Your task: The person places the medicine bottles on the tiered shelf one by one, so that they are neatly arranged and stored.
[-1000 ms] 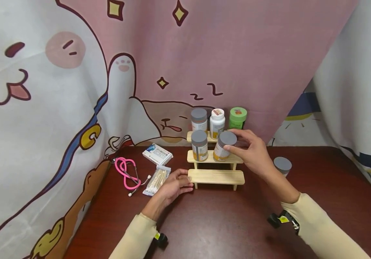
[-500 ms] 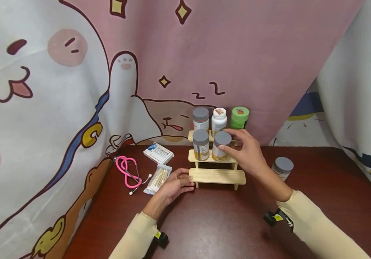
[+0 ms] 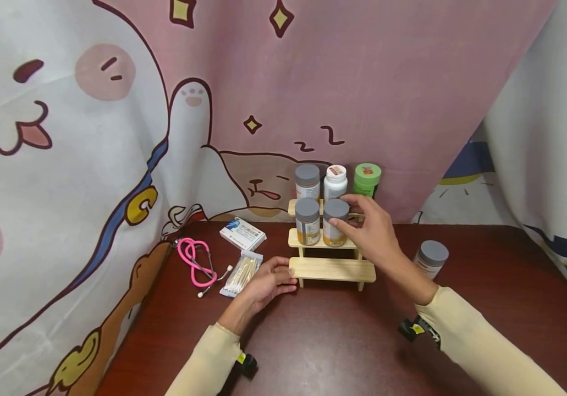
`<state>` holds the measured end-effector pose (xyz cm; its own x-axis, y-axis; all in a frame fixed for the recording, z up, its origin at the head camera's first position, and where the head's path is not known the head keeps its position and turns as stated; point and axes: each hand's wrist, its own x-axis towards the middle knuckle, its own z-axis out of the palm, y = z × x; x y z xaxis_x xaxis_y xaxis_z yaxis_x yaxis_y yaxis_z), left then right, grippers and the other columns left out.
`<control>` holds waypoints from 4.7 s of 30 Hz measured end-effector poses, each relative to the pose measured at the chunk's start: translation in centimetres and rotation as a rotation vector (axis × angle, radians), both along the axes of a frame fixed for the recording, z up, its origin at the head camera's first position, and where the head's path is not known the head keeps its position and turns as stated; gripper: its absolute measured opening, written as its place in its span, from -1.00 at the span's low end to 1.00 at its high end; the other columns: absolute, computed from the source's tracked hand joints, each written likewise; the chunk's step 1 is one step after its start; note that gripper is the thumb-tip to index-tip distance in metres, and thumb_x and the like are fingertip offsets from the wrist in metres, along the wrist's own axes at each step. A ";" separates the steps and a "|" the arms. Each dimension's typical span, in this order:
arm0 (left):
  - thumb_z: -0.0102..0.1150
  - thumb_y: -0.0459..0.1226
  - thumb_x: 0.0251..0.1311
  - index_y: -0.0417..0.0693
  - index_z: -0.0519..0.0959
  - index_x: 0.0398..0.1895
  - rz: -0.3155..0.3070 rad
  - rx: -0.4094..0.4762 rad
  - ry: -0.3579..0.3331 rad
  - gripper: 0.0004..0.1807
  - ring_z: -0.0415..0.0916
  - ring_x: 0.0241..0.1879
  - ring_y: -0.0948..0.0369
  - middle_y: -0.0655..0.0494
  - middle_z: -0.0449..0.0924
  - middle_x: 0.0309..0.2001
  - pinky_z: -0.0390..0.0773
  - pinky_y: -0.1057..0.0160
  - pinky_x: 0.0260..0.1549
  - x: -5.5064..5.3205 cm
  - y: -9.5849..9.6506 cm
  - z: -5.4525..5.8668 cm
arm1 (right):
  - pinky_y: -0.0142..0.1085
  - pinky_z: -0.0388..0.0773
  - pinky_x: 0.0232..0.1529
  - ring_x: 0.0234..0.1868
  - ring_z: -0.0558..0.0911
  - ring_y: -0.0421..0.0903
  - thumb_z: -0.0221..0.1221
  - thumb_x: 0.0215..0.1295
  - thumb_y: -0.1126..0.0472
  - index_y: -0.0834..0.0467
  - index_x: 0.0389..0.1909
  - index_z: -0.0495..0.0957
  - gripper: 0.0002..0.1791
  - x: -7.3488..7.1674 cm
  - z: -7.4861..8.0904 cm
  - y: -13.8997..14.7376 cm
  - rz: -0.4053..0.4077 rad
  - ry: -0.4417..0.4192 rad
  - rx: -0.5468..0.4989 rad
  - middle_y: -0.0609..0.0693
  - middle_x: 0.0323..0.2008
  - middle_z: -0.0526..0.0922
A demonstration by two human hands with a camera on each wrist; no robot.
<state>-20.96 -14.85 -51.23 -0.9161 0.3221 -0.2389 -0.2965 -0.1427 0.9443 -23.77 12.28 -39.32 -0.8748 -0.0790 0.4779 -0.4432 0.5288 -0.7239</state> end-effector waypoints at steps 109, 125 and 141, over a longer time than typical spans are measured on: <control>0.03 -0.50 0.44 -0.35 0.27 0.27 0.017 0.036 0.012 -0.61 0.60 -0.18 0.19 0.04 0.50 -0.16 0.74 0.28 -0.04 -0.2 0.4 0.0 | -0.82 0.50 -0.03 0.03 0.54 -0.65 0.49 0.28 0.10 0.03 0.38 0.55 -0.35 3.5 -1.7 8.6 -0.199 -0.027 -0.087 -0.20 0.09 0.54; 0.03 -0.50 0.46 -0.31 0.30 0.24 0.024 0.026 0.007 -0.65 0.61 -0.20 0.18 0.05 0.53 -0.18 0.75 0.28 -0.08 -0.4 0.2 -0.2 | -0.69 0.63 -0.03 0.00 0.62 -0.58 0.54 0.20 0.22 0.11 0.32 0.59 -0.35 2.0 -1.8 5.3 -0.108 0.003 -0.172 -0.06 0.09 0.66; 0.04 -0.49 0.45 -0.34 0.29 0.27 0.001 -0.007 0.000 -0.61 0.61 -0.19 0.19 0.06 0.53 -0.17 0.75 0.25 -0.06 -0.6 -0.1 0.1 | -0.66 0.67 -0.10 -0.08 0.61 -0.56 0.55 0.20 0.02 0.10 0.28 0.56 -0.34 1.4 -1.6 4.6 -0.149 -0.015 -0.093 0.01 0.05 0.67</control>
